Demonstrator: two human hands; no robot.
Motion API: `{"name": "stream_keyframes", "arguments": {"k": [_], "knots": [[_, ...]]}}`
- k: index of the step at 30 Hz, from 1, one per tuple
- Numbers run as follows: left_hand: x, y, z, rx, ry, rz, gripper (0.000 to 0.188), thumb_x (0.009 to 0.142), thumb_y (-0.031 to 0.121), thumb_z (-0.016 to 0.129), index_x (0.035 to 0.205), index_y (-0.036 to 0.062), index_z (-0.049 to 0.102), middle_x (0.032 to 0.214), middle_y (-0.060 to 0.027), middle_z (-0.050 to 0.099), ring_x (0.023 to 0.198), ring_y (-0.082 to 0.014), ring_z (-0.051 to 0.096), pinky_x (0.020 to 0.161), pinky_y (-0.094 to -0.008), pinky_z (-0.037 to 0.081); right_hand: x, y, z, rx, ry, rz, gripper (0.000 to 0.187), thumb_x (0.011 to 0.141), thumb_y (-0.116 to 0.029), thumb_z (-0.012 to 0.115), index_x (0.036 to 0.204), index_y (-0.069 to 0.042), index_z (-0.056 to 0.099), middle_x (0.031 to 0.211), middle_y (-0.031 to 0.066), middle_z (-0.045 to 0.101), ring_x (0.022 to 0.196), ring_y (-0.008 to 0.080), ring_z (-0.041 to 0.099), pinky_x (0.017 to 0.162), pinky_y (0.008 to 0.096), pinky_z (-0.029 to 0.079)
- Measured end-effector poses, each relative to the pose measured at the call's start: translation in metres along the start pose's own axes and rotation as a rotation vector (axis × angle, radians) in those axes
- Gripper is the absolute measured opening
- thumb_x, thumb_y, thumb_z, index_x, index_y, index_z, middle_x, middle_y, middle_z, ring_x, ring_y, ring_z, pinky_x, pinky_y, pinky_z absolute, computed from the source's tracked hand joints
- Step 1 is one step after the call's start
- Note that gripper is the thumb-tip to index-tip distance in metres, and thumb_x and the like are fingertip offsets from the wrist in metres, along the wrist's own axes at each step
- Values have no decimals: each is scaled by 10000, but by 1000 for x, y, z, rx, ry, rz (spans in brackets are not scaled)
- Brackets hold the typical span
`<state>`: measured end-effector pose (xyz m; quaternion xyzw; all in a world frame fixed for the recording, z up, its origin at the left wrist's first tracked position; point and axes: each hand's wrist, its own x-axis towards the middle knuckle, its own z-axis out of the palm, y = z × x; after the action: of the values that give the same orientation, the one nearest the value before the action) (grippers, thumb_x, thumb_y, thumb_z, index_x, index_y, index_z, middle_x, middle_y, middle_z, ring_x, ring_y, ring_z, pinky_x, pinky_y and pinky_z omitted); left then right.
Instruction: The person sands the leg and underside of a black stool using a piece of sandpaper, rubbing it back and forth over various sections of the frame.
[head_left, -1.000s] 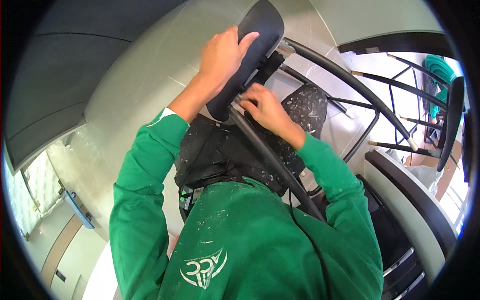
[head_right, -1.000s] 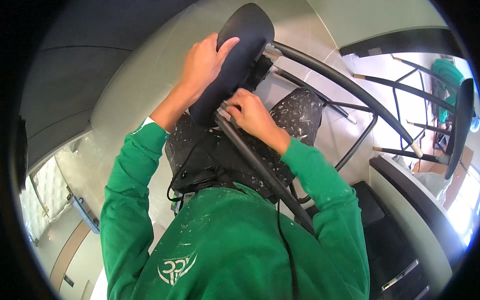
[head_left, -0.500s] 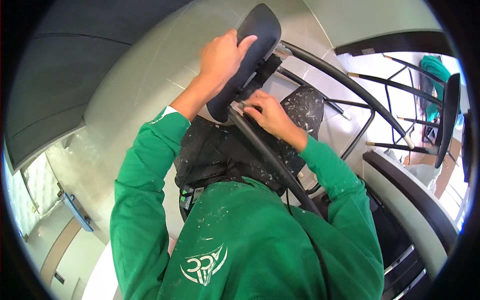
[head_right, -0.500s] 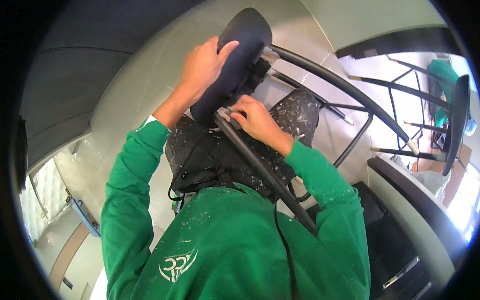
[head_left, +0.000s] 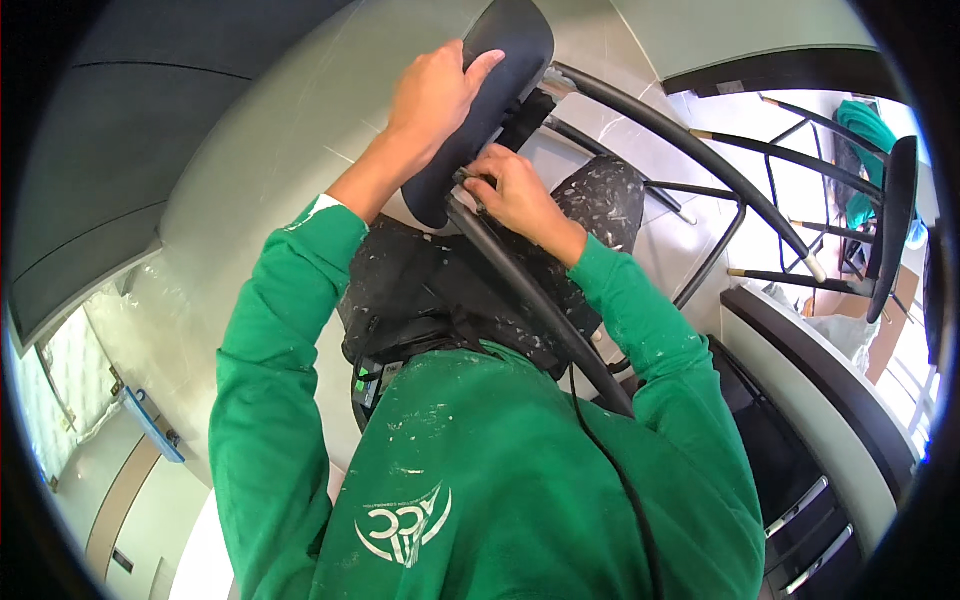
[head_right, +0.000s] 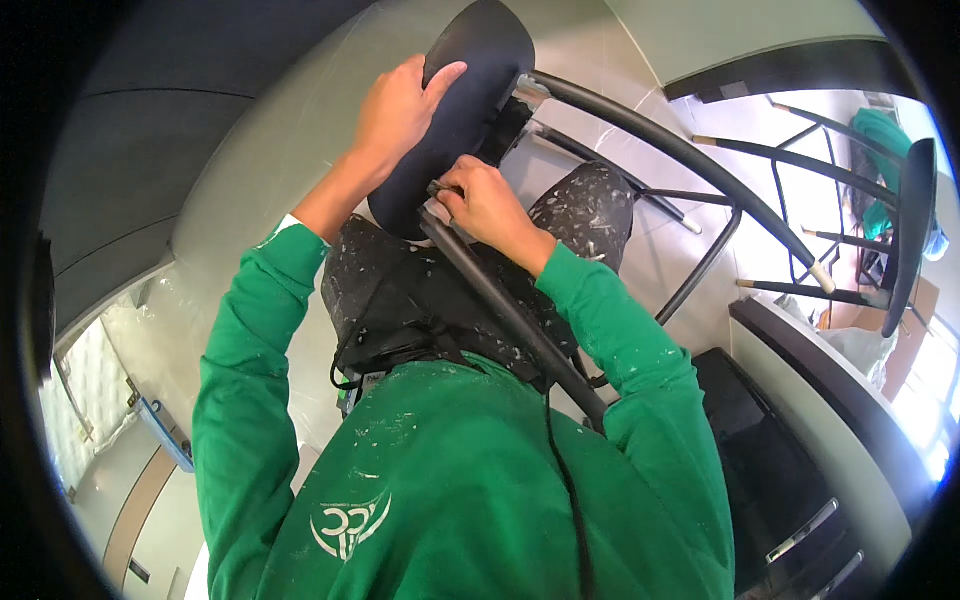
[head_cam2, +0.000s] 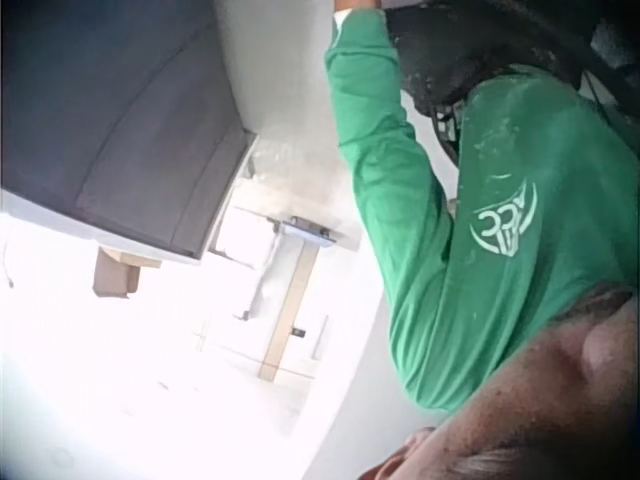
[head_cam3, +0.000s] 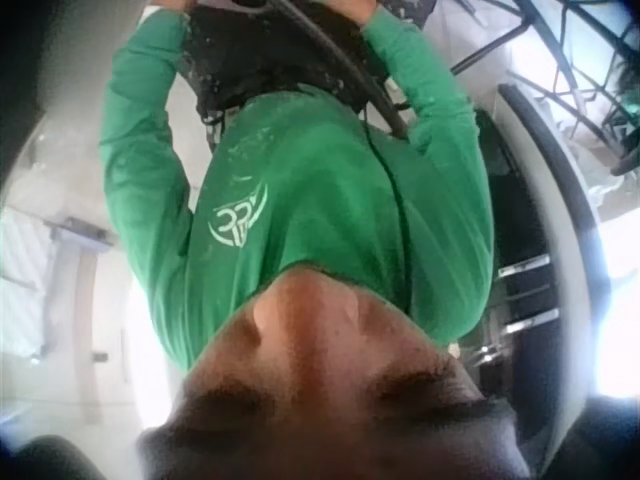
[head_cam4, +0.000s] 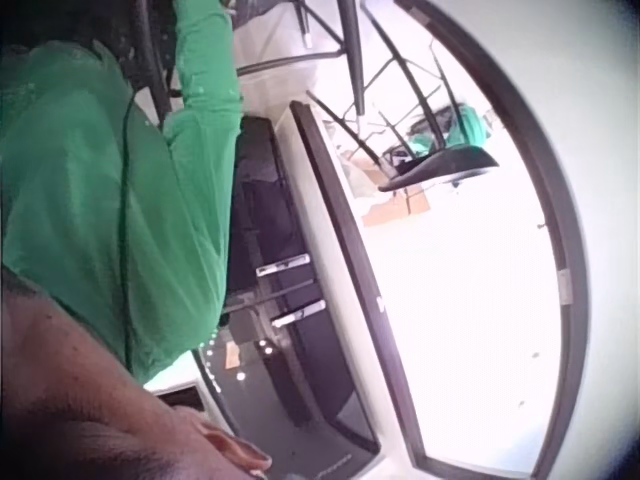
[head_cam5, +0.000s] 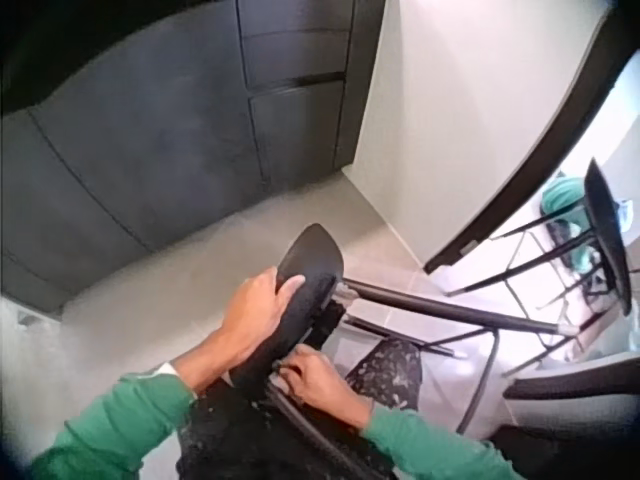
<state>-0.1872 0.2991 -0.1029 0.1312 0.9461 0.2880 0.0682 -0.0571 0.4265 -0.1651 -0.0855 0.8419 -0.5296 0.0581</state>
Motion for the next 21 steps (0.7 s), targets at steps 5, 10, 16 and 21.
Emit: {"name": "stream_keyframes", "arguments": {"k": [5, 10, 16, 21], "knots": [[-5, -3, -1, 60, 54, 28, 650, 1018, 578, 605, 877, -57, 620, 748, -271, 671, 744, -475, 669, 694, -531, 514, -29, -20, -9, -34, -78, 85, 149, 864, -26, 703, 982, 23, 780, 960, 218, 664, 952, 404, 676, 852, 479, 540], [1, -6, 0, -7, 2, 35, 651, 1018, 573, 608, 909, -67, 633, 748, -274, 672, 746, -471, 674, 691, -526, 517, -8, -8, 6, -99, 24, -21, 143, 847, -37, 710, 964, 16, 774, 957, 211, 650, 930, 409, 672, 859, 490, 547], [9, -4, 15, -16, 45, 45, 600, 1013, 562, 633, 919, -31, 641, 823, -273, 676, 724, -425, 645, 696, -511, 500, -10, -5, 8, -178, -3, 38, 127, 799, -79, 737, 906, -13, 757, 975, 190, 642, 931, 413, 682, 840, 511, 554], [8, -10, 10, -119, 31, 14, 603, 1021, 544, 625, 936, -52, 662, 855, -279, 695, 770, -447, 663, 739, -523, 504, -29, -6, 2, -134, -41, -86, 137, 837, -98, 682, 910, 1, 740, 958, 205, 620, 900, 412, 667, 828, 506, 553]]}}
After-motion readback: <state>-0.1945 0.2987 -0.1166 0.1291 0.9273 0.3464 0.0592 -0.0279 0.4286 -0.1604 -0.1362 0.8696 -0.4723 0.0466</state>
